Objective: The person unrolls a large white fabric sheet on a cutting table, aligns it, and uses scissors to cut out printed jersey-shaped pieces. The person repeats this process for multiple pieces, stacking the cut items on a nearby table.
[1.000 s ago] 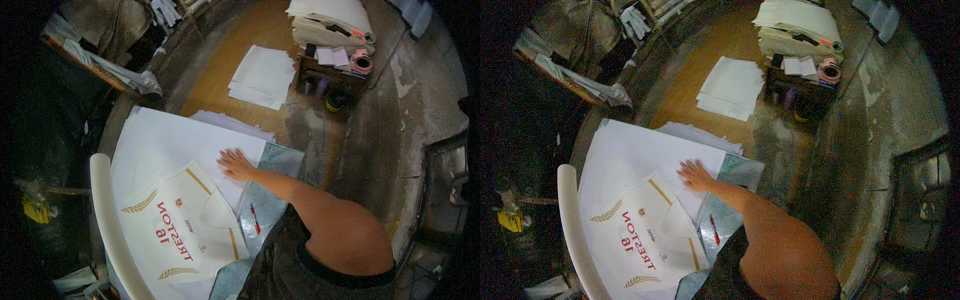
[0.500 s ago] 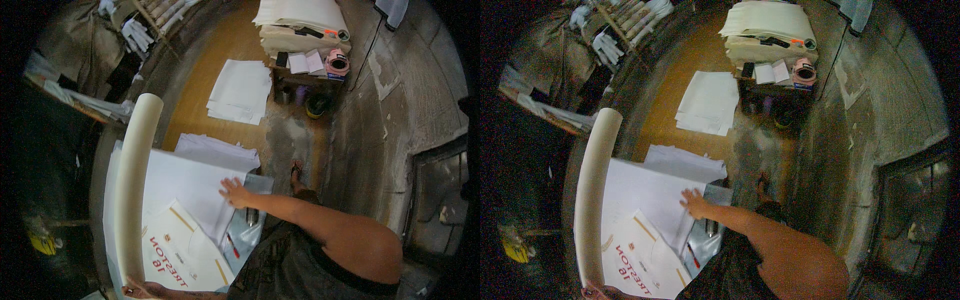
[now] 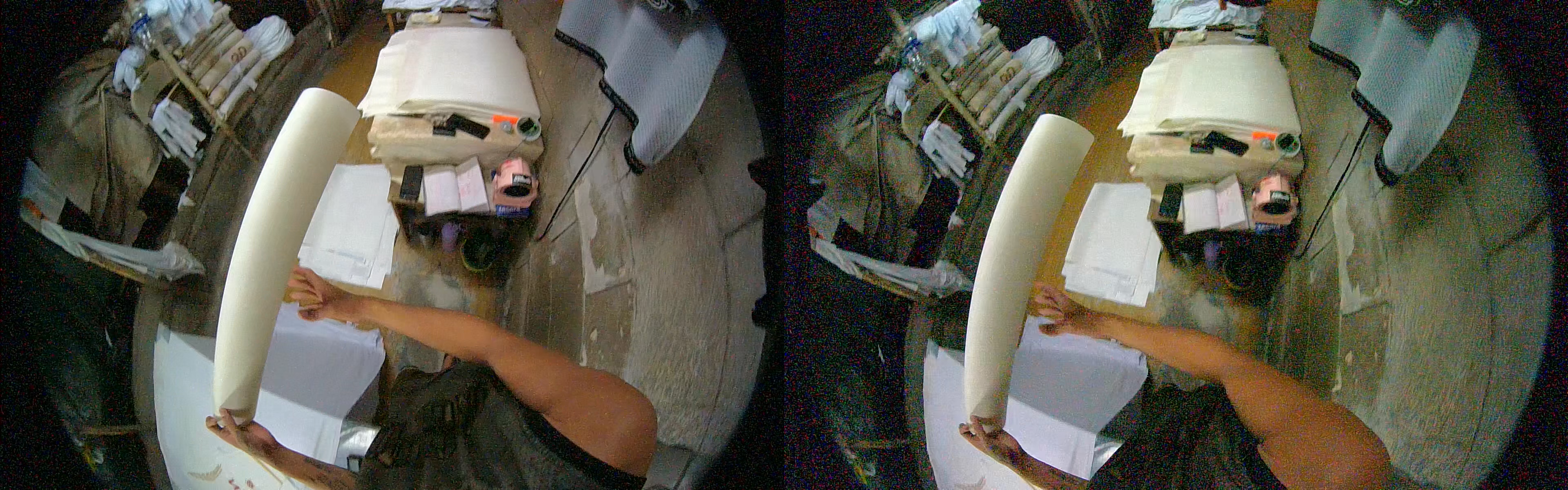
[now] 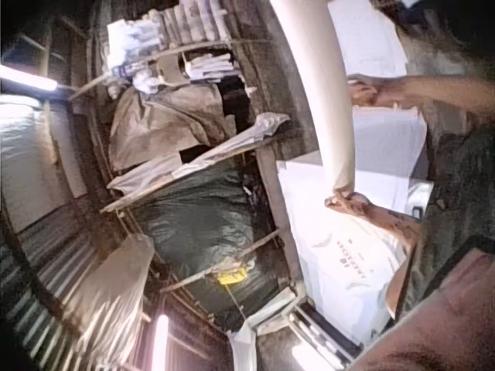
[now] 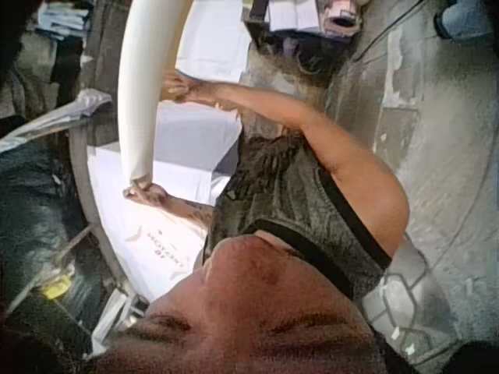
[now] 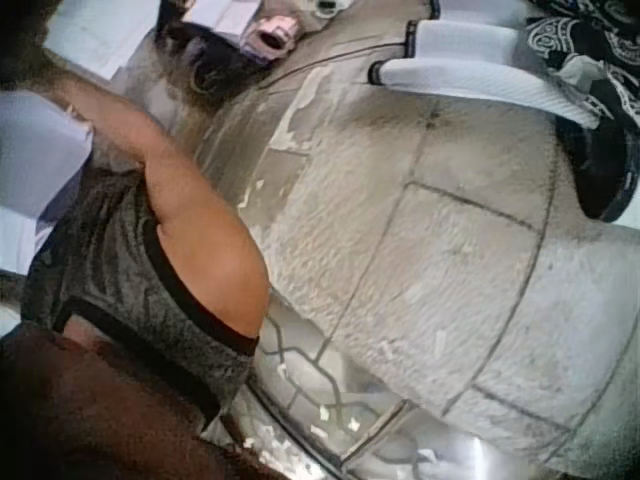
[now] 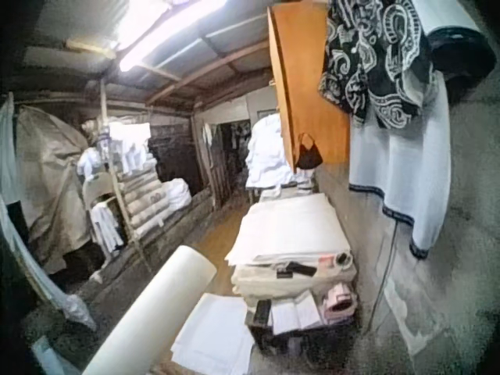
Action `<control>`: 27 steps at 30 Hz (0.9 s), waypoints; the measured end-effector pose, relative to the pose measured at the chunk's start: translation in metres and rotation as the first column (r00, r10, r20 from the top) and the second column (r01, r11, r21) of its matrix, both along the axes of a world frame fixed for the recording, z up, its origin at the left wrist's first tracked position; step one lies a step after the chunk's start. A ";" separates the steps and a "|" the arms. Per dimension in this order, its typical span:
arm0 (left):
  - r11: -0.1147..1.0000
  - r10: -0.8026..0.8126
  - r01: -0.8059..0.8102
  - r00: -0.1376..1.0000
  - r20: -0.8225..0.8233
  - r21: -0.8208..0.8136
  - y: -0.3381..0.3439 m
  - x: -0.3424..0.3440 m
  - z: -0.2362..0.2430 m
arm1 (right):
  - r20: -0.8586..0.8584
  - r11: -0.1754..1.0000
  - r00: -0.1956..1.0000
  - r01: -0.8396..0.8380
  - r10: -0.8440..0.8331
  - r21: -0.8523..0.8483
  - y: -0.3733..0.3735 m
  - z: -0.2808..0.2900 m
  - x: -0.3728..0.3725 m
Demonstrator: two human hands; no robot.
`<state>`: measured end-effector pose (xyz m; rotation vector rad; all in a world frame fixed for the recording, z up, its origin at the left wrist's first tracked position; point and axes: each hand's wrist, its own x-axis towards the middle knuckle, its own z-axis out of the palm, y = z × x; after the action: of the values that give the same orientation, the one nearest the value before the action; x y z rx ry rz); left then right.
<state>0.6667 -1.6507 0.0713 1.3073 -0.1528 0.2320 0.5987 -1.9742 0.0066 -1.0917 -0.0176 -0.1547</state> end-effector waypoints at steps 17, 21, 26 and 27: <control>0.820 -0.338 0.156 0.909 0.246 0.551 -0.565 0.134 -0.109 | -0.312 0.635 0.608 0.773 -0.730 0.019 -0.597 -0.037 0.133; 0.653 -0.671 0.653 0.734 -0.107 0.383 -0.747 0.142 -0.194 | -0.355 0.155 -0.066 0.815 -0.932 -0.559 -0.734 -0.180 -0.023; 0.375 -0.844 0.869 0.464 -0.270 0.322 -0.866 0.103 -0.263 | -0.361 -0.006 -0.289 0.788 -0.886 -0.616 -0.740 -0.219 -0.180; 0.293 -0.856 0.915 0.380 -0.350 0.278 -0.879 0.098 -0.269 | -0.322 -0.077 -0.333 0.792 -0.886 -0.606 -0.738 -0.208 -0.186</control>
<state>0.7649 -2.5296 -0.1972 1.4754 -0.8552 -0.9513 0.4122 -2.7123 -0.2018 -0.9735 1.7142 -1.2016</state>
